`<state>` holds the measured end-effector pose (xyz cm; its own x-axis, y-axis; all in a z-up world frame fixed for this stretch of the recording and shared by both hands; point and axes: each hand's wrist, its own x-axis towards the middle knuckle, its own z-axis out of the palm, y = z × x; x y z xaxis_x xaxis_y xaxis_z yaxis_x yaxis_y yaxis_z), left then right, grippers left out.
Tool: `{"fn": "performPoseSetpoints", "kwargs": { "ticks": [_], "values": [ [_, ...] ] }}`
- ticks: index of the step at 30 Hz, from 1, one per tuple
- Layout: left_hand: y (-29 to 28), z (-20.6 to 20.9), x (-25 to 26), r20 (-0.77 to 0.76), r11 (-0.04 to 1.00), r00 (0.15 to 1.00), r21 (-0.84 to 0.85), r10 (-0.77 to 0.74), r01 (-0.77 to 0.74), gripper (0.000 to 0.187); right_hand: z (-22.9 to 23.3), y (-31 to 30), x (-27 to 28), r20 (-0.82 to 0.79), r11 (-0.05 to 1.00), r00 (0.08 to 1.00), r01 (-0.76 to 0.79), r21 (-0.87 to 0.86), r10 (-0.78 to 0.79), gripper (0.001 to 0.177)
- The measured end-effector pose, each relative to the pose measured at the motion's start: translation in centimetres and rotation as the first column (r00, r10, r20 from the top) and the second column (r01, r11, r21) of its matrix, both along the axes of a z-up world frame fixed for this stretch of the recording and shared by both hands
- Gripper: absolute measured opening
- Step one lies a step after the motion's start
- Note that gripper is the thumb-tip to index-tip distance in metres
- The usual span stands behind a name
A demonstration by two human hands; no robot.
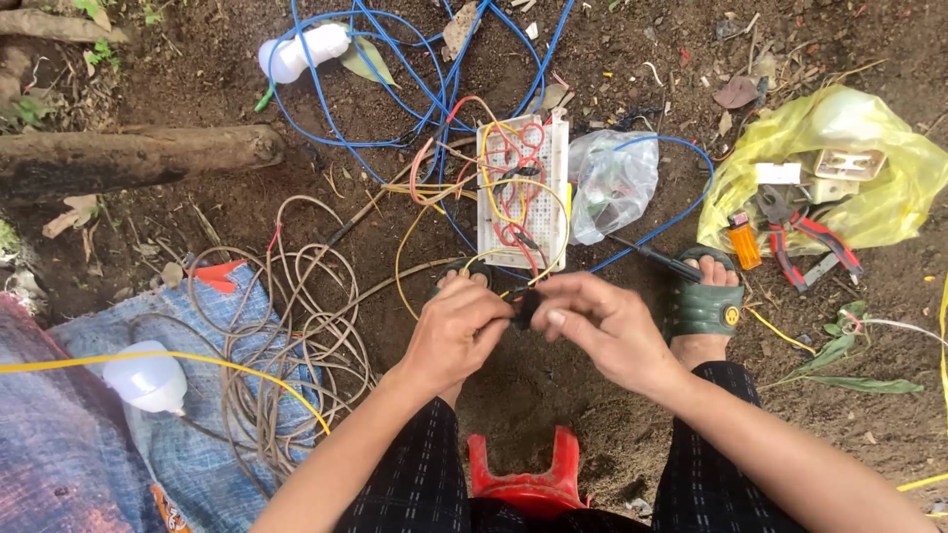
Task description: The person sits on a small red stool outdoors and works on a breadboard circuit. They strip wire ends, twist them together, and use a lighter to heat-shrink the insulation. They also wrap electrical tape around wire connections and adjust components on the board.
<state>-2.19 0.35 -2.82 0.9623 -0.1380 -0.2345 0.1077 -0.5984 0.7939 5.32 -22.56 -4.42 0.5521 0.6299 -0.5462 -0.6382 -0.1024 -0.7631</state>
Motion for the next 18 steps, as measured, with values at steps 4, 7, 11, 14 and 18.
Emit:
{"fn": "performPoseSetpoints", "kwargs": {
  "ticks": [4,7,11,14,18],
  "values": [
    [0.1,0.1,0.1,0.002,0.999,0.999,-0.013,0.033,-0.033,0.005,-2.5,-0.4,-0.2,0.706,0.927,0.633,-0.051,-0.371,0.318,0.041],
    [0.0,0.3,0.2,-0.021,0.999,0.999,-0.028,0.045,-0.045,0.008,-2.4,0.5,-0.5,0.775,0.946,0.554,-0.083,-0.314,0.306,0.045],
    [0.1,-0.1,-0.1,-0.021,0.998,0.998,-0.024,0.061,-0.062,0.008,-2.7,0.6,-1.2,0.730,0.959,0.634,-0.065,-0.277,0.254,0.052],
    [0.1,-0.1,0.1,-0.033,0.998,0.998,-0.020,0.058,-0.058,0.008,-2.7,0.6,-1.5,0.648,0.972,0.741,-0.026,-0.236,0.177,0.049],
    [0.0,-0.1,0.0,-0.028,0.998,0.998,-0.012,0.058,-0.058,0.009,-1.9,1.1,-1.6,0.469,0.981,0.875,-0.026,-0.193,0.115,0.040]
  ]
}}
